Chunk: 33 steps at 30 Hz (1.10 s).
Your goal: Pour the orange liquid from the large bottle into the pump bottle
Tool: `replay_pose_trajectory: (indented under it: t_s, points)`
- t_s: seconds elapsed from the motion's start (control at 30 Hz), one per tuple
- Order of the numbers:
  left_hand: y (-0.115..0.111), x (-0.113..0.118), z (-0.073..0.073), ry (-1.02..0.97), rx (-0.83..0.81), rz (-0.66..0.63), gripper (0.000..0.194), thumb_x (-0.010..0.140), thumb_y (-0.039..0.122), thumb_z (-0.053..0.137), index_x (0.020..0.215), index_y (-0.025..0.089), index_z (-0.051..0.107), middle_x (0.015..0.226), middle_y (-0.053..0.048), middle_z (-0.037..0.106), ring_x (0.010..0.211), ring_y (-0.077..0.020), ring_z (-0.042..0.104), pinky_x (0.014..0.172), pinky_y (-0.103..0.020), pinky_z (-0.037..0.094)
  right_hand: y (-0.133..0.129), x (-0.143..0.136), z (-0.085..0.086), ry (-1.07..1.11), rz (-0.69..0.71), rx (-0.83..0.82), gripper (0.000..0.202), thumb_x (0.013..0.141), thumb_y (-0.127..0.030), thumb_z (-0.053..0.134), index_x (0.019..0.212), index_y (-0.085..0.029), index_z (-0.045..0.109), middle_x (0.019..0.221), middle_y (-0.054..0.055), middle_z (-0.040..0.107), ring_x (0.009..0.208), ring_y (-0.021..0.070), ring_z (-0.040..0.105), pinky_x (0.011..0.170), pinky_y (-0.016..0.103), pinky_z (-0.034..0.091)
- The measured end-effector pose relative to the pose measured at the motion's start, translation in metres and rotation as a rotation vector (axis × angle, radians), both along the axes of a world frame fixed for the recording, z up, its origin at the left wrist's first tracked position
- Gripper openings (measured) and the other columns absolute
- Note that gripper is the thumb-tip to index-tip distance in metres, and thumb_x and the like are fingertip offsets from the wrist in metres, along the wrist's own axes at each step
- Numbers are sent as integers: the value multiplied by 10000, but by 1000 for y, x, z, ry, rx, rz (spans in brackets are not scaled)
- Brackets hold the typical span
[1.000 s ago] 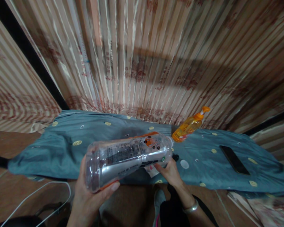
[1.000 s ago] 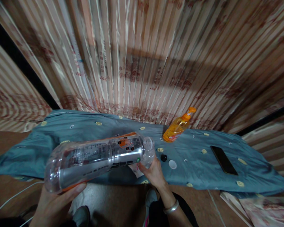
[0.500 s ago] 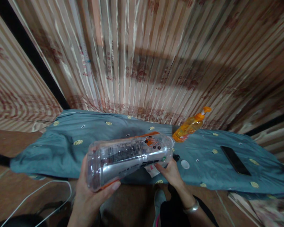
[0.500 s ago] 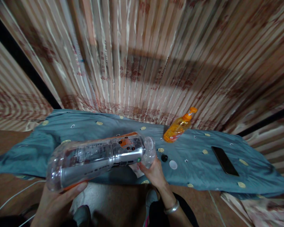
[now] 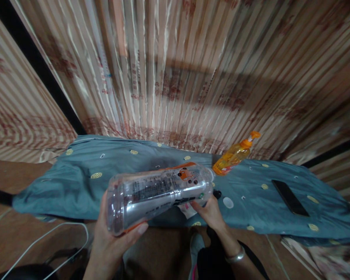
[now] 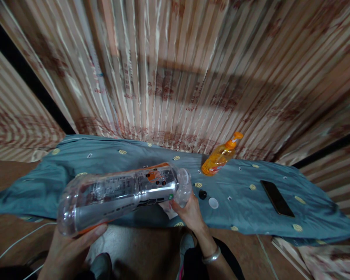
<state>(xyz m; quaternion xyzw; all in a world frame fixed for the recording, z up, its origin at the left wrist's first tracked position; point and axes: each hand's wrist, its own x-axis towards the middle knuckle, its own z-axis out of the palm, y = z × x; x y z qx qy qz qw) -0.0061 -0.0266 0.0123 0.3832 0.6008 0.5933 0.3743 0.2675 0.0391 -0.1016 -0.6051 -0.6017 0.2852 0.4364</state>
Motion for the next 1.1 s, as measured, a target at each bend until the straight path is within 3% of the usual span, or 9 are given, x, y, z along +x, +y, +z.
replay_pose_trajectory:
  t_s: [0.17,0.33,0.53,1.1]
  points:
    - [1,-1,0,-12,11,-35,1035,528,582,937,1435,242,571,1325,-112,729,1231,-382,695,1025,-453,586,0,0,2,-19,-24,-35,465,731,-534,757,1037,-188,706,961,147,831,873,358,797,782,444,647]
    - [1,1,7,-29,8,-46,1017,541,589,937,1424,235,579,1274,-88,754,1175,-343,726,1006,-396,586,0,0,3,3,-11,-44,434,733,-509,752,1032,-200,690,932,124,831,832,330,793,752,414,644]
    - [1,3,6,-95,2,-40,1009,529,523,954,1422,241,579,1253,-72,761,1178,-330,722,996,-373,577,0,0,3,-7,-9,5,374,743,-512,758,959,-212,700,985,125,829,881,326,794,828,436,647]
    - [0,2,5,-100,12,-61,1015,545,497,954,1442,236,558,1319,-75,724,1241,-328,678,1031,-362,541,-1,2,2,-49,-7,-19,484,762,-561,758,1076,-193,732,993,132,834,902,349,794,804,436,648]
